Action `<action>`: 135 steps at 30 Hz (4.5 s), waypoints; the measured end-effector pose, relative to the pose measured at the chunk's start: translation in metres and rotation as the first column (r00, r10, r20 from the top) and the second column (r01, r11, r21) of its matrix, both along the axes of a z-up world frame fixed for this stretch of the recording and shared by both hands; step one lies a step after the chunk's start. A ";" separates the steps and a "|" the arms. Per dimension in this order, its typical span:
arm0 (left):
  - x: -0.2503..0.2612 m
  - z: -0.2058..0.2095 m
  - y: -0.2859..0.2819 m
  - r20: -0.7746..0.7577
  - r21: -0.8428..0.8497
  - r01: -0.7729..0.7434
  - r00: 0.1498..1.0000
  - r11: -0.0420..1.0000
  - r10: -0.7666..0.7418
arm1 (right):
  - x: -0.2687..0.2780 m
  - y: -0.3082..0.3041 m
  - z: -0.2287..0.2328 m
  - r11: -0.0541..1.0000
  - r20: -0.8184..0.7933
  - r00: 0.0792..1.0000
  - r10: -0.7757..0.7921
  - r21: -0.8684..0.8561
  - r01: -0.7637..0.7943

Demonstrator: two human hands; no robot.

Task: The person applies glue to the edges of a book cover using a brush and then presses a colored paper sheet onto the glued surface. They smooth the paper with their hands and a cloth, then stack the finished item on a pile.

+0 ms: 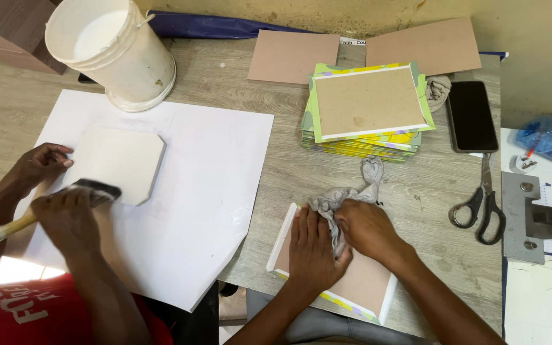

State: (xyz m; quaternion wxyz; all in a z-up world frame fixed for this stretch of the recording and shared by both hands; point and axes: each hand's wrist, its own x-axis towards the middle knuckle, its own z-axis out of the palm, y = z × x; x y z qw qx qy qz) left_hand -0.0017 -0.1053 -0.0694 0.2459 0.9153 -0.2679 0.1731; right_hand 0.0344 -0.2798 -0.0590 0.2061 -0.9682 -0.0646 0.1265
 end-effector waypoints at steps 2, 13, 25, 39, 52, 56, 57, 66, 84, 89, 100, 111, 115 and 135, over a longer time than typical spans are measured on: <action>0.001 0.002 0.001 -0.033 0.029 0.010 0.999 1.000 -0.009 | -0.015 -0.012 0.015 0.999 -0.067 0.997 -0.030 -0.036 0.028; 0.005 0.002 0.001 0.007 -0.016 -0.076 0.997 0.997 0.076 | 0.065 0.030 0.006 0.960 -0.083 0.958 0.274 -0.028 -0.277; 0.001 -0.002 -0.002 0.081 -0.012 -0.130 0.988 0.991 0.131 | 0.024 -0.004 0.023 0.968 -0.204 0.959 0.198 -0.111 -0.223; -0.003 -0.016 0.005 -0.018 -0.174 -0.251 0.968 0.952 0.251 | -0.051 -0.025 0.029 0.932 0.474 0.805 -0.356 0.245 0.268; -0.001 -0.020 0.008 0.039 -0.419 -0.270 0.948 0.867 0.314 | 0.033 0.056 0.010 0.902 -0.120 0.934 -0.336 0.245 0.356; -0.002 -0.016 0.010 0.093 -0.482 -0.247 0.939 0.840 0.330 | 0.026 0.046 0.031 0.813 -0.305 0.886 -0.349 0.372 0.449; -0.004 -0.014 0.010 0.110 -0.479 -0.242 0.937 0.844 0.331 | 0.021 0.043 0.039 0.727 -0.362 0.889 -0.281 0.524 0.444; -0.022 0.081 0.021 -0.395 -0.596 -0.416 0.897 0.687 0.200 | -0.025 0.050 0.121 0.703 -0.194 0.930 -0.312 0.612 0.363; -0.032 0.179 0.059 -0.652 -0.612 -0.109 0.629 0.783 -0.422 | -0.090 0.019 0.168 0.874 0.168 0.985 -0.038 0.484 -0.049; -0.034 0.174 0.059 -0.584 -0.625 -0.011 0.669 0.781 -0.459 | -0.098 0.013 0.167 0.882 0.181 0.983 -0.029 0.467 -0.060; -0.030 0.165 0.054 -0.024 -0.478 0.385 0.893 0.790 -0.450 | -0.105 0.010 0.177 0.861 0.071 0.968 -0.240 0.477 0.178; -0.041 0.144 0.040 -0.612 -0.758 -0.179 0.526 0.627 -0.590 | -0.110 0.002 0.171 0.867 0.204 0.972 -0.117 0.499 0.000; -0.045 0.156 0.034 -0.468 -0.695 -0.028 0.776 0.719 -0.423 | -0.109 0.002 0.184 0.847 0.082 0.990 -0.115 0.529 0.054; -0.035 0.146 0.081 -0.396 -0.857 -0.157 0.811 0.491 -0.431 | -0.125 -0.033 0.203 0.714 -0.089 0.901 -0.425 0.579 0.394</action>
